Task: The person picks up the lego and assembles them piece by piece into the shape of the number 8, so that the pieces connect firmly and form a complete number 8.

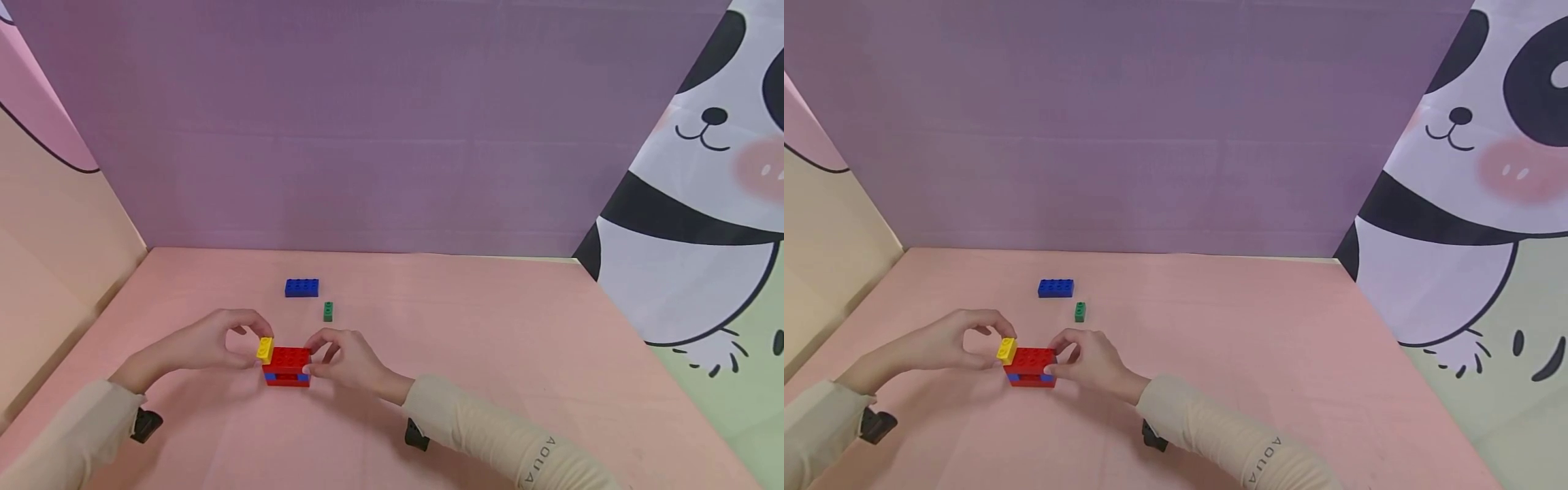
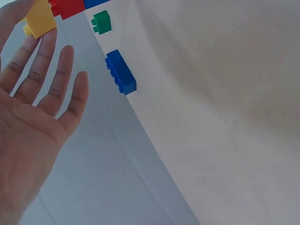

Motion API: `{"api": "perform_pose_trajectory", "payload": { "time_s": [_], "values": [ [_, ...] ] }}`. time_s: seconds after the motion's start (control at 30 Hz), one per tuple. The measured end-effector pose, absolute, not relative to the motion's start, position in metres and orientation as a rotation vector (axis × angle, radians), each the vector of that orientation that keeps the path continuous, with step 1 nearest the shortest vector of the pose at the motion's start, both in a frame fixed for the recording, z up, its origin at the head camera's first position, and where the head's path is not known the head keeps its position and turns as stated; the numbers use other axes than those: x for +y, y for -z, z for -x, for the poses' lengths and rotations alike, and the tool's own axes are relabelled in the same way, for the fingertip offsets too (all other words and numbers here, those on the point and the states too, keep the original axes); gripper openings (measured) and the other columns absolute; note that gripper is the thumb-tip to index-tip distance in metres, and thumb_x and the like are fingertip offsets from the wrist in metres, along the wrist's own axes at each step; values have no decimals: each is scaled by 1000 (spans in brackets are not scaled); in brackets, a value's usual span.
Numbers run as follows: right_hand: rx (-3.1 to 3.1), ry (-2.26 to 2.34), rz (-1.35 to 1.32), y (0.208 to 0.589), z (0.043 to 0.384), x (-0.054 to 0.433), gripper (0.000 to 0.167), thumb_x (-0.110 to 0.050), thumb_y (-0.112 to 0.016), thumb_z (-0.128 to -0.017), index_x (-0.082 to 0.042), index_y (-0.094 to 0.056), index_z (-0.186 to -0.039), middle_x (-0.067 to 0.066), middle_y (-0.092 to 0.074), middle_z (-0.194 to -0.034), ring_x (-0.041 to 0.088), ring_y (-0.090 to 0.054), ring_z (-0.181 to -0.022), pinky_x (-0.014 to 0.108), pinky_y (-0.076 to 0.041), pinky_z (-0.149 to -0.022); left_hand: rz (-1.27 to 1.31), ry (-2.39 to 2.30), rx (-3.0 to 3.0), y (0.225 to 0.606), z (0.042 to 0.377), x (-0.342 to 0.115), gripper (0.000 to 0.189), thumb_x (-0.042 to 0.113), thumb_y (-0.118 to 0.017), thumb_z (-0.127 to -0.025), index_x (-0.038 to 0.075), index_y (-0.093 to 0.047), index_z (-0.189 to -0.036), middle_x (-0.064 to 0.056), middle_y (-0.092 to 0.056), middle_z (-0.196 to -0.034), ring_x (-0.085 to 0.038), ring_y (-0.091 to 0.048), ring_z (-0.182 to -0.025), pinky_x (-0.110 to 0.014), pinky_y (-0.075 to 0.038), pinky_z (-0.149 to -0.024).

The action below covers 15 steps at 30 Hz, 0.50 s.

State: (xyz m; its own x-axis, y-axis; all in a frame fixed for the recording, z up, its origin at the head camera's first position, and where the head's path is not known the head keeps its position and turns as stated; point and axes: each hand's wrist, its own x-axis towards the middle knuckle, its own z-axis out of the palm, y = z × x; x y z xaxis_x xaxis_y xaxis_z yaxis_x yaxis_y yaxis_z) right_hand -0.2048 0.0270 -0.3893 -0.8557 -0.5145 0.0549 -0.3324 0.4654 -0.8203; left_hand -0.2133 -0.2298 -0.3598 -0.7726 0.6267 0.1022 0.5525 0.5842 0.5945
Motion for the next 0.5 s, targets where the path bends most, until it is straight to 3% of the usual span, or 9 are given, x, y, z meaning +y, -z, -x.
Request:
{"api": "perform_pose_trajectory", "payload": {
  "time_s": [0.3, 0.5],
  "values": [
    [2491, 1354, 738, 389, 203, 27, 25, -15, -72, -78, -14, -63, -102, 0, -65, -101, 7, -56, -75, 17, -50, -60, -1040, -931, 2692, 359, 213, -230, 33, 23, -75, -73, 22, -59, -103, 14, -61, -99, -12, -56, -94, -44, -47, -84],
    [2493, 1359, 745, 388, 204, 28, 25, -14, -72, -78, -14, -63, -102, 1, -65, -101, 7, -56, -74, 18, -50, -60, -1072, -917, 2694, 357, 213, -228, 32, 22, -74, -74, 22, -59, -102, 15, -61, -98, -16, -57, -94, -45, -47, -84]
  ]
}}
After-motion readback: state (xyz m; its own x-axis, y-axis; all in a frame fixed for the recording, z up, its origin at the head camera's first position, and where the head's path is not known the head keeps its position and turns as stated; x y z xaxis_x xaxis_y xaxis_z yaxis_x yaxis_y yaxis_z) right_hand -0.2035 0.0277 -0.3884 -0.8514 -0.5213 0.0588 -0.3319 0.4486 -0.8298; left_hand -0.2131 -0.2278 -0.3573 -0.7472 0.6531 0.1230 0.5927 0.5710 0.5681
